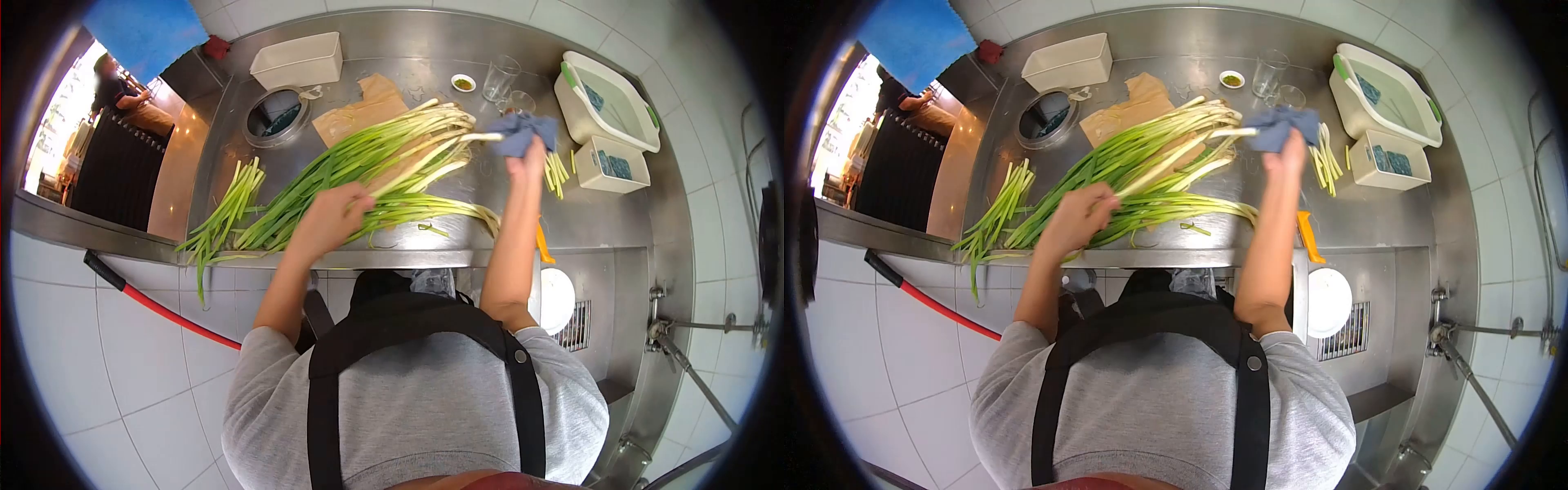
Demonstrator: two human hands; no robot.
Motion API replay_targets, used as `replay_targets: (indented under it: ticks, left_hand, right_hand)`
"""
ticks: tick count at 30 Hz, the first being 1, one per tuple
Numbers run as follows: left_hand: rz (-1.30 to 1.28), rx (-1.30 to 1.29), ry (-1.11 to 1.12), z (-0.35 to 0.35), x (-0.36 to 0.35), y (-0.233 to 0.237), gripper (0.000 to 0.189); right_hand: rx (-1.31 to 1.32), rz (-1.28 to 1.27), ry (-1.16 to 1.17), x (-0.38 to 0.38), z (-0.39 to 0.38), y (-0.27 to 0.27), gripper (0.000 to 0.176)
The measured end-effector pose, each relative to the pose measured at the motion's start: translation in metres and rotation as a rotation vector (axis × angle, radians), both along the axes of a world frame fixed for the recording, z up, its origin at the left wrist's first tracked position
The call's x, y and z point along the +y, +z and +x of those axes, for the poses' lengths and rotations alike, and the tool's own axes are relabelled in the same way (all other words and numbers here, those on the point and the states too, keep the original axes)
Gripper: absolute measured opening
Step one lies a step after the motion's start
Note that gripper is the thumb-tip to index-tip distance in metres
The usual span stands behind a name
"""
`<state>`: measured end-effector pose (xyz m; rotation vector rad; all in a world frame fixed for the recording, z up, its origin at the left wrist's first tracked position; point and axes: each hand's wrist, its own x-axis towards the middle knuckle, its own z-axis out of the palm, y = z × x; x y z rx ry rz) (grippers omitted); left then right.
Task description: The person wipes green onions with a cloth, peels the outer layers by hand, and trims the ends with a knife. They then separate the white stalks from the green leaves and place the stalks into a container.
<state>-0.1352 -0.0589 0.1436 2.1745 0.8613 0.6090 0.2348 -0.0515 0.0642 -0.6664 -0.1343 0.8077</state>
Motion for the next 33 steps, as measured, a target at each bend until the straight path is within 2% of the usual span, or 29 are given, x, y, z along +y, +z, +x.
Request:
replay_targets:
  ticks: [1, 2, 3, 5, 6, 8, 10, 11, 12, 13, 14, 15, 17, 18, 20, 21, 23, 26, 29, 33]
  left_hand:
    - [0.004, -0.001, 0.008, -0.012, 0.0, 0.004, 0.016]
    - [-0.078, 0.008, 0.106, -0.024, 0.0, 0.012, 0.016]
    - [-0.163, 0.017, 0.203, -0.034, 0.0, 0.016, 0.016]
    - [-0.153, 0.023, 0.221, -0.039, 0.004, 0.011, 0.015]
    - [-0.154, -0.008, 0.248, -0.037, 0.005, 0.006, 0.015]
    - [-0.149, -0.044, 0.272, -0.028, 0.007, 0.001, 0.016]
    - [-0.189, -0.094, 0.34, -0.012, 0.006, -0.001, 0.016]
    - [-0.188, -0.099, 0.34, -0.004, 0.006, -0.004, 0.016]
    - [-0.177, -0.109, 0.343, 0.002, 0.007, -0.008, 0.018]
    - [-0.167, -0.119, 0.346, 0.009, 0.007, -0.013, 0.02]
    - [-0.133, -0.119, 0.33, 0.017, 0.006, -0.017, 0.017]
    - [-0.134, -0.117, 0.322, 0.025, 0.007, -0.025, 0.017]
    - [0.069, -0.073, 0.292, 0.041, 0.007, -0.038, 0.017]
    - [0.104, -0.031, 0.311, 0.047, 0.005, -0.041, 0.018]
    - [0.181, 0.0, 0.299, 0.056, -0.001, -0.043, 0.019]
    - [0.261, 0.027, 0.298, 0.059, -0.003, -0.043, 0.02]
    - [0.236, 0.066, 0.304, 0.061, -0.007, -0.039, 0.021]
    - [0.211, 0.094, 0.311, 0.062, -0.01, -0.041, 0.022]
    - [0.218, 0.076, 0.309, 0.063, -0.007, -0.047, 0.022]
    - [0.168, 0.011, 0.295, 0.062, -0.002, -0.055, 0.022]
  right_hand:
    - [-0.03, 0.022, -0.019, -0.005, 0.021, -0.002, 0.024]
    - [-0.076, -0.042, -0.058, -0.004, 0.046, -0.016, 0.021]
    - [-0.15, -0.159, -0.198, -0.007, 0.047, -0.012, 0.021]
    - [-0.388, -0.371, -0.08, -0.021, 0.031, -0.01, 0.03]
    - [-0.392, -0.372, -0.076, -0.023, 0.023, -0.017, 0.03]
    - [-0.685, -0.701, 0.225, -0.02, 0.006, -0.042, 0.046]
    - [-1.009, -0.804, 0.384, -0.023, -0.017, -0.061, 0.064]
    - [-1.322, -1.098, 0.344, -0.014, -0.017, -0.09, 0.072]
    - [-1.606, -1.109, 0.174, -0.025, -0.058, -0.049, 0.07]
    - [-1.623, -0.909, 0.094, -0.02, -0.067, -0.061, 0.057]
    - [-1.157, -0.571, 0.238, -0.009, -0.081, -0.071, 0.05]
    - [-0.783, -0.514, 0.394, -0.019, -0.114, -0.014, 0.036]
    - [-0.522, -0.369, 0.604, -0.023, -0.137, 0.022, 0.036]
    - [-0.518, -0.372, 0.594, -0.018, -0.138, 0.02, 0.036]
    - [-1.012, -0.567, 0.517, -0.005, -0.135, 0.012, 0.043]
    - [-1.01, -0.567, 0.512, -0.005, -0.133, 0.009, 0.043]
    - [-1.05, -0.53, 0.383, -0.005, -0.131, 0.006, 0.045]
    - [-1.206, -0.6, 0.365, -0.009, -0.125, 0.003, 0.042]
    - [-1.232, -0.598, 0.339, -0.01, -0.124, 0.0, 0.04]
    - [-1.123, -0.646, 0.426, -0.013, -0.118, 0.001, 0.04]
